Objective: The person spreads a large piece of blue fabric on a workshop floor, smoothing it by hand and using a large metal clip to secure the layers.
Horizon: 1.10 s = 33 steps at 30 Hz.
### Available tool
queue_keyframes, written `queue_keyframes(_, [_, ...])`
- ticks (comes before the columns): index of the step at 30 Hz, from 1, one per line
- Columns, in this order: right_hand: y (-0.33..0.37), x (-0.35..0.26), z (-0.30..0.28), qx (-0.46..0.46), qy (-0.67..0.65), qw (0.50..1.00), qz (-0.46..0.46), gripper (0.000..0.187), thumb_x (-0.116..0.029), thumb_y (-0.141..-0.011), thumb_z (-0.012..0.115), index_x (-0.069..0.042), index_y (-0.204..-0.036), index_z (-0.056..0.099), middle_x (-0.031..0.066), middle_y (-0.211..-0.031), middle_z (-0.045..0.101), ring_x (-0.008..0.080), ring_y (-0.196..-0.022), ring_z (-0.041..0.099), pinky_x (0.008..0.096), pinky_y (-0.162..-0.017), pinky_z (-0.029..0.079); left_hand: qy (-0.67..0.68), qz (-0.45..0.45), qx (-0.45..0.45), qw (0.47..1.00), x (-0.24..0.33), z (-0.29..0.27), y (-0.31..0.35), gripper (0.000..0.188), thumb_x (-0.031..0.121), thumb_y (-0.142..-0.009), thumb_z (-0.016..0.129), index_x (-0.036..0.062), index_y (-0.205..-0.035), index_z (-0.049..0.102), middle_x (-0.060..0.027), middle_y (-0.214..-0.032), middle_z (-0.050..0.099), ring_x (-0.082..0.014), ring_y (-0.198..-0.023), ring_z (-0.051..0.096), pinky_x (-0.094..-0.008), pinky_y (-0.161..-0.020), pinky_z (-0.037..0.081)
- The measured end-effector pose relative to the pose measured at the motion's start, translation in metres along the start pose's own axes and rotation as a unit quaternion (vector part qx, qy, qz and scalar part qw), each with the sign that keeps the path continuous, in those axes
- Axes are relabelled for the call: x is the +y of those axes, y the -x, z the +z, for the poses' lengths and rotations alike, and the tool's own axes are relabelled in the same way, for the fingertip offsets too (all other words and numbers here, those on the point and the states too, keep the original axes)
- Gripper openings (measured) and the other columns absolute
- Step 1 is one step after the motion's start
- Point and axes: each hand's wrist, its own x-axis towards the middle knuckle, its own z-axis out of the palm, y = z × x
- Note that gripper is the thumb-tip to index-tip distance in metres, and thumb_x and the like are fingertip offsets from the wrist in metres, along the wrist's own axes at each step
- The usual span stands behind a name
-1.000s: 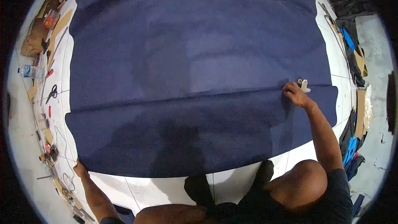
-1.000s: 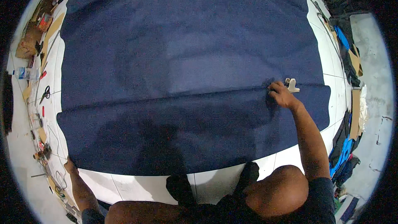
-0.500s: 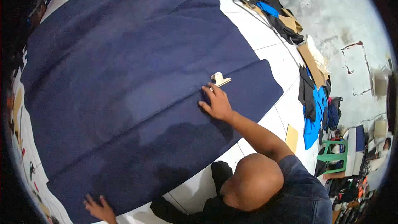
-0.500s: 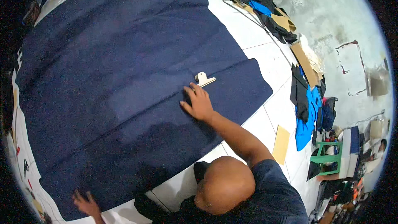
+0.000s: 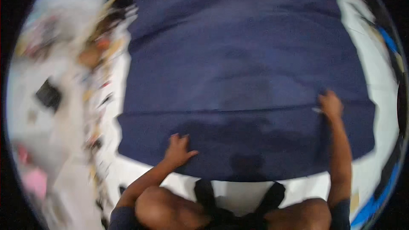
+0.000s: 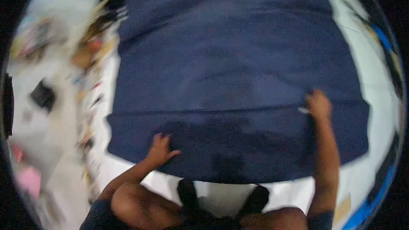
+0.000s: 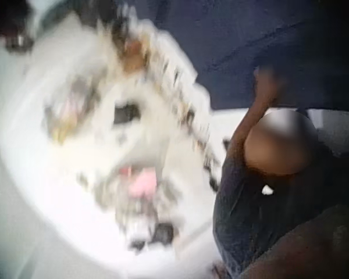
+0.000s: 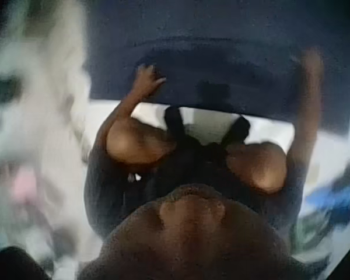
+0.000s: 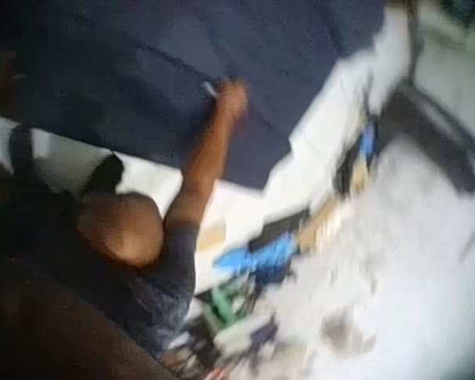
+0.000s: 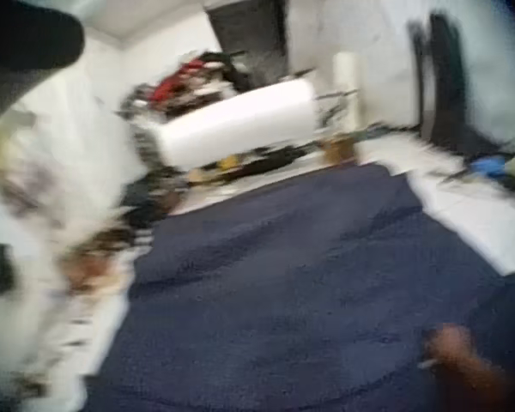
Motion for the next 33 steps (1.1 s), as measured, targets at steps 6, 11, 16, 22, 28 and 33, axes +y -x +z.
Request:
queue_keyframes(6, [-0.074,0.06,0.058,0.116,0.005,0.977,-0.179,0.048,-0.037,-0.09,0.05,0.001,-0.119,0.055,0.0209,-0.115,0.058,0.0379,-0.108,0.054,0.0425,-0.092,0.043,-0.043,-0.105,-0.083,0.99,0.004,0.0,-0.005,0.085,0.053,-0.078,0.065,0.0069,-0.139,0.029,-0.0377,-0.14,0.018,-0.0534,-0.131,0.02,-0.0535,-0.103,0.034])
queue_keyframes(11, [-0.072,0.05,0.046,0.122,-0.174,0.969,-0.128,0.044,-0.037,-0.098,0.039,0.001,-0.109,0.058,0.0162,-0.104,0.059,0.0304,-0.097,0.057,0.0389,-0.087,0.043,-0.028,-0.111,-0.103,0.988,0.0,-0.008,-0.002,0.086,0.055,-0.077,0.064,0.0083,-0.14,0.027,-0.0378,-0.142,0.013,-0.0527,-0.133,0.016,-0.0541,-0.104,0.032])
queue_keyframes(16, [-0.013,0.063,0.038,0.196,-0.37,0.894,-0.158,0.045,-0.042,-0.099,0.038,-0.003,-0.117,0.053,0.0153,-0.105,0.058,0.0272,-0.097,0.057,0.0344,-0.087,0.042,-0.016,-0.119,-0.074,0.99,-0.008,-0.006,0.009,0.086,0.054,-0.077,0.065,0.0089,-0.141,0.027,-0.0365,-0.141,0.014,-0.0514,-0.133,0.021,-0.0527,-0.104,0.034])
queue_keyframes(22, [0.081,0.236,0.078,0.1,-0.386,0.916,0.039,0.051,-0.039,-0.099,0.036,-0.001,-0.132,0.044,0.0153,-0.13,0.05,0.0232,-0.117,0.05,0.0318,-0.097,0.04,-0.002,-0.089,-0.047,0.995,0.014,-0.007,0.005,0.084,0.05,-0.076,0.069,0.0069,-0.138,0.03,-0.0296,-0.143,0.02,-0.0459,-0.132,0.027,-0.051,-0.102,0.036])
queue_keyframes(28, [0.258,0.243,0.126,0.009,-0.447,0.855,0.263,0.05,-0.057,-0.089,0.044,-0.013,-0.111,0.054,0.0017,-0.094,0.055,0.0128,-0.077,0.051,0.0276,-0.059,0.041,0.017,-0.105,0.024,0.994,0.0,-0.012,0.015,0.08,0.04,-0.071,0.076,0.0126,-0.135,0.037,-0.0241,-0.142,0.028,-0.0406,-0.128,0.036,-0.0484,-0.101,0.038])
queue_keyframes(33, [0.308,0.204,0.124,0.034,-0.731,0.601,0.32,0.043,-0.036,-0.095,0.049,-0.001,-0.119,0.045,0.0107,-0.092,0.057,0.0168,-0.08,0.06,0.0247,-0.063,0.05,0.001,-0.074,0.051,0.996,0.003,0.004,0.015,0.076,0.043,-0.079,0.066,0.0136,-0.14,0.033,-0.0249,-0.147,0.021,-0.0429,-0.131,0.032,-0.0495,-0.104,0.034])
